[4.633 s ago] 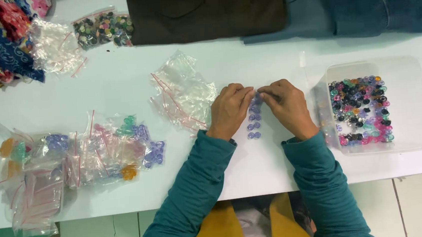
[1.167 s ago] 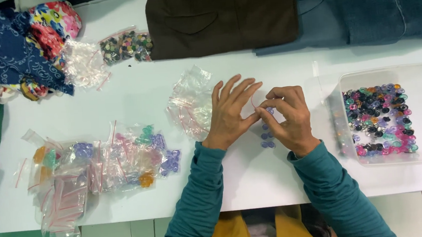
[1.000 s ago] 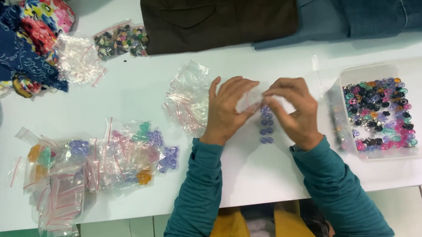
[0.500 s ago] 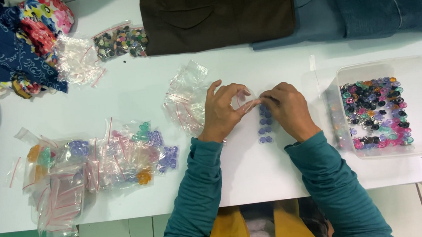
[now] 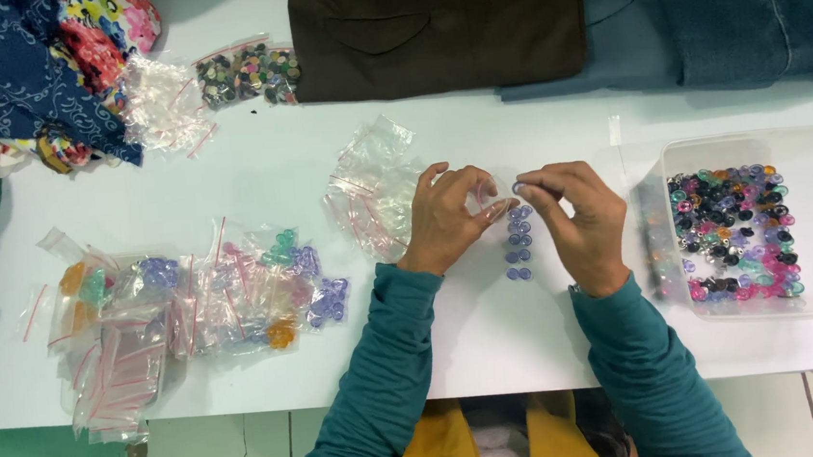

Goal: Sorting and bagging small colorful buttons from a tray into plastic bags

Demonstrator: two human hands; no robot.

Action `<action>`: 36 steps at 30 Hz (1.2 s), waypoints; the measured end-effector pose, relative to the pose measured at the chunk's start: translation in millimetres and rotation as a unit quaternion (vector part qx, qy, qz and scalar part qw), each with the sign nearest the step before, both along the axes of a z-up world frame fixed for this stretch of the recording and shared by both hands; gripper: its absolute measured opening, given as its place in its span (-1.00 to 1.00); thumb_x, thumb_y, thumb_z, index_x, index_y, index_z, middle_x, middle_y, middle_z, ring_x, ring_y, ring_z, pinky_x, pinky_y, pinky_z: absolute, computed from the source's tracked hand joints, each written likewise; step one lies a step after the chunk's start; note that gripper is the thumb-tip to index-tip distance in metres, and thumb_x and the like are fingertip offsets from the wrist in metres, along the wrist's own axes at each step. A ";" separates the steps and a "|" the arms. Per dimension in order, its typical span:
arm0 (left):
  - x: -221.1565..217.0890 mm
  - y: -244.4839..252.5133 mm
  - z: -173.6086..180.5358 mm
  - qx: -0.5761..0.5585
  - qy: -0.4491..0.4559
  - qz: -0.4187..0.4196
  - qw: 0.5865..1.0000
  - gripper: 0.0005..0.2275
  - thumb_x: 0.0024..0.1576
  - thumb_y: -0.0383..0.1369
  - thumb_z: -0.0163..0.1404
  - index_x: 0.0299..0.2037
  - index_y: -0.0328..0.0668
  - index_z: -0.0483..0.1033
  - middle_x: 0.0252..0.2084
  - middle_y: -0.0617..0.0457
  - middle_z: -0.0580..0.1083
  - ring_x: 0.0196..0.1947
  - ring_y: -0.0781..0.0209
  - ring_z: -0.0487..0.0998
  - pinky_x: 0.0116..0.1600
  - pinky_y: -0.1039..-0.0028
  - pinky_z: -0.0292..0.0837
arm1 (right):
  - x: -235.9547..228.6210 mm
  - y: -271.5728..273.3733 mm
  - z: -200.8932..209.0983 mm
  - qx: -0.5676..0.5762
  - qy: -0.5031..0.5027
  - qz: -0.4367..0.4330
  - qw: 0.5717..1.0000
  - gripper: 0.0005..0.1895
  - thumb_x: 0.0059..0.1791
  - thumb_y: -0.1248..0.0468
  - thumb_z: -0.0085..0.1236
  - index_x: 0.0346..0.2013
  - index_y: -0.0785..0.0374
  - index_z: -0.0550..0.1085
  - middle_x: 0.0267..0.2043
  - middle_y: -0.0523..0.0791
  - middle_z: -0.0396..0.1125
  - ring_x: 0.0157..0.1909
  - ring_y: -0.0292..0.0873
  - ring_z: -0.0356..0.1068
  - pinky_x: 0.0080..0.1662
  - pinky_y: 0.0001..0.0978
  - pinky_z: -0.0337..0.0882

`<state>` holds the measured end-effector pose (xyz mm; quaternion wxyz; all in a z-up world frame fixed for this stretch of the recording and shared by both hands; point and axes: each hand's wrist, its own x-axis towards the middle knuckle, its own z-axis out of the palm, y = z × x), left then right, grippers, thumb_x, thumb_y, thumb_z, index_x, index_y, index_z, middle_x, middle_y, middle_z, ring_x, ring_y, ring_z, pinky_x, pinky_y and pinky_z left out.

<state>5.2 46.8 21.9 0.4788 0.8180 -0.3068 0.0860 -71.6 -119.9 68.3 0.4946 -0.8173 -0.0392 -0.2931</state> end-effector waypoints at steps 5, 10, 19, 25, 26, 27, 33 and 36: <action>4.7 -3.5 -20.6 0.010 -0.015 0.000 1.000 -0.75 -0.02 -0.16 0.33 -0.29 0.15 0.49 -0.41 0.31 0.56 -0.27 0.27 0.63 0.33 0.14 0.25 | -1.2 4.0 0.9 0.003 -0.026 0.011 1.000 -0.88 0.04 0.42 0.31 -0.12 0.32 0.65 -0.27 -0.03 0.42 -0.32 -0.17 0.42 -0.25 -0.36 0.46; -0.5 -2.5 -0.5 -0.023 0.011 -0.006 1.000 -0.76 -0.03 -0.24 0.33 -0.30 0.06 0.49 -0.41 0.19 0.57 -0.28 0.15 0.64 0.31 0.09 0.26 | -0.4 -7.2 2.8 0.004 -0.023 -0.008 1.000 -0.89 0.08 0.45 0.28 -0.09 0.34 0.64 -0.24 -0.01 0.41 -0.31 -0.18 0.40 -0.23 -0.33 0.45; -0.9 4.4 20.0 -0.120 0.148 0.003 0.982 -0.73 0.01 -0.18 0.34 -0.33 -0.01 0.50 -0.44 0.12 0.58 -0.32 0.16 0.65 0.13 0.24 0.43 | -1.2 -35.4 -5.6 -0.079 0.260 0.000 0.962 -0.82 -0.01 0.35 0.34 -0.11 0.26 0.63 -0.30 0.05 0.43 -0.30 0.00 0.45 -0.25 -0.16 0.42; -3.7 -0.2 16.5 -0.160 0.188 0.000 0.969 -0.72 0.00 -0.18 0.36 -0.31 -0.05 0.51 -0.45 0.13 0.56 -0.34 0.26 0.63 0.04 0.32 0.48 | 1.2 -22.7 -1.8 -0.165 0.333 0.010 0.928 -0.73 -0.06 0.38 0.33 -0.06 0.31 0.62 -0.22 0.15 0.47 -0.19 0.19 0.53 -0.19 -0.01 0.50; -2.7 -1.2 15.3 -0.138 0.164 0.001 0.977 -0.72 -0.01 -0.17 0.35 -0.32 -0.04 0.50 -0.45 0.13 0.57 -0.32 0.16 0.64 0.01 0.30 0.49 | 1.6 -23.2 -4.4 -0.140 0.211 0.000 0.967 -0.76 -0.01 0.35 0.35 -0.04 0.26 0.63 -0.23 0.06 0.44 -0.25 0.06 0.49 -0.22 -0.16 0.46; -1.7 -2.1 14.1 -0.115 0.140 0.001 0.983 -0.72 -0.02 -0.17 0.34 -0.32 -0.02 0.50 -0.45 0.12 0.58 -0.30 0.07 0.66 -0.03 0.29 0.50 | 2.0 -23.8 -6.9 -0.111 0.086 -0.011 0.990 -0.79 0.04 0.32 0.37 -0.03 0.21 0.64 -0.25 -0.04 0.41 -0.31 -0.08 0.46 -0.26 -0.31 0.42; -1.7 -6.9 -5.7 -0.060 0.083 0.005 0.995 -0.72 -0.03 -0.19 0.34 -0.24 0.04 0.53 -0.40 0.15 0.60 -0.26 0.01 0.66 0.04 0.24 0.50 | -1.3 -0.2 -2.5 -0.102 -0.026 0.068 0.992 -0.68 -0.03 0.11 0.38 -0.05 0.16 0.63 0.03 0.01 0.32 -0.10 0.00 0.41 -0.09 -0.19 0.41; -6.9 -7.9 -5.9 -0.025 0.049 0.001 0.998 -0.55 -0.09 -0.01 0.33 -0.06 0.11 0.51 -0.35 0.14 0.58 -0.19 0.06 0.64 0.20 0.22 0.40 | -0.7 0.5 -10.2 -0.105 -0.020 0.048 0.993 -0.83 -0.03 0.22 0.40 -0.17 0.16 0.65 -0.02 -0.03 0.33 -0.15 -0.02 0.42 -0.12 -0.22 0.41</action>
